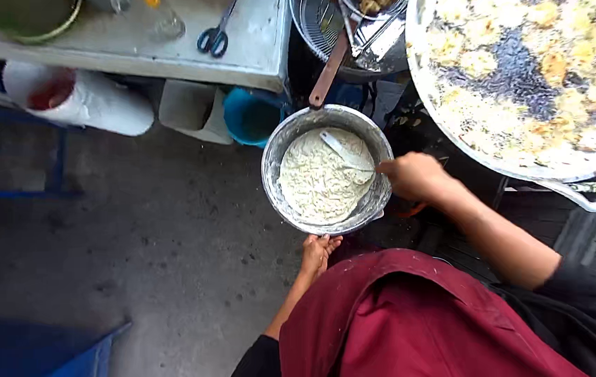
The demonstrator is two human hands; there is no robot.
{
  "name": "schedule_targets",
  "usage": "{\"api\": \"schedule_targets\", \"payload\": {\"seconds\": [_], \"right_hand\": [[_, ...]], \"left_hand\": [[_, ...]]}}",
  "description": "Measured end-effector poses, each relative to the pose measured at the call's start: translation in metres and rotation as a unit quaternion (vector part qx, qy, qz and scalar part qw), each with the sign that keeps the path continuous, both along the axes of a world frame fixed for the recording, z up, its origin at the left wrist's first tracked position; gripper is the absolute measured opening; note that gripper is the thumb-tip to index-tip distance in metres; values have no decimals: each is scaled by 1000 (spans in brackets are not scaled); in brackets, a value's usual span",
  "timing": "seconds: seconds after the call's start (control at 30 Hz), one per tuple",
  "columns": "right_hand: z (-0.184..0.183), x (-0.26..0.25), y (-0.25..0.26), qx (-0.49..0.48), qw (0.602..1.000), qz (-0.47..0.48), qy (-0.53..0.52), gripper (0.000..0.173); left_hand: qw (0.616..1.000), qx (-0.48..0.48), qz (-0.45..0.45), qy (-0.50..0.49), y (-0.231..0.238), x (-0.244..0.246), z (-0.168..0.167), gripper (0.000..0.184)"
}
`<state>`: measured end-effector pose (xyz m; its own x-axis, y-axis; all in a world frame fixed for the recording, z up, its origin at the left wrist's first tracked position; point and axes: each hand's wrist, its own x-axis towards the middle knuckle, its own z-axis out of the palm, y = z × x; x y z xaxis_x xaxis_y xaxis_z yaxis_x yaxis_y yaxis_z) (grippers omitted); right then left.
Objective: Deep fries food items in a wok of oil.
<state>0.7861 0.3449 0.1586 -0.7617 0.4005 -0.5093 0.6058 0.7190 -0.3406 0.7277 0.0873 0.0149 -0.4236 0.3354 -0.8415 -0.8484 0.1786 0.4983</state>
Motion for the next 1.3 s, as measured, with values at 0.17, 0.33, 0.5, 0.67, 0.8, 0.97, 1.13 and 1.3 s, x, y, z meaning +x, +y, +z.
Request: {"api": "schedule_targets", "payload": {"seconds": [0.17, 0.33, 0.5, 0.67, 0.8, 0.97, 1.13, 1.3], "right_hand": [[-73, 5, -44, 31, 982, 110, -153, 22], [-45, 21, -35, 34, 960, 180, -211, 17], [-55, 4, -40, 54, 957, 204, -200, 21], [-35, 19, -34, 46, 937, 279, -205, 17], [-43, 13, -32, 70, 948, 228, -212, 19], [-52, 22, -28, 47, 942, 266, -197, 19], [-54, 26, -14, 83, 961, 198, -174, 18], [-69, 25, -22, 7, 960, 205, -191, 25]], "left_hand": [[999, 16, 35, 2, 3, 3, 0, 17], [998, 13, 56, 3, 5, 6, -1, 18], [998, 14, 65, 3, 7, 7, 0, 18], [997, 18, 76, 6, 7, 9, -2, 17], [997, 25, 66, 18, 5, 10, -5, 19], [997, 22, 71, 16, 6, 10, -5, 18], [997, 27, 74, 11, 6, 11, -6, 19], [996, 30, 80, 7, 6, 11, -7, 20]]}}
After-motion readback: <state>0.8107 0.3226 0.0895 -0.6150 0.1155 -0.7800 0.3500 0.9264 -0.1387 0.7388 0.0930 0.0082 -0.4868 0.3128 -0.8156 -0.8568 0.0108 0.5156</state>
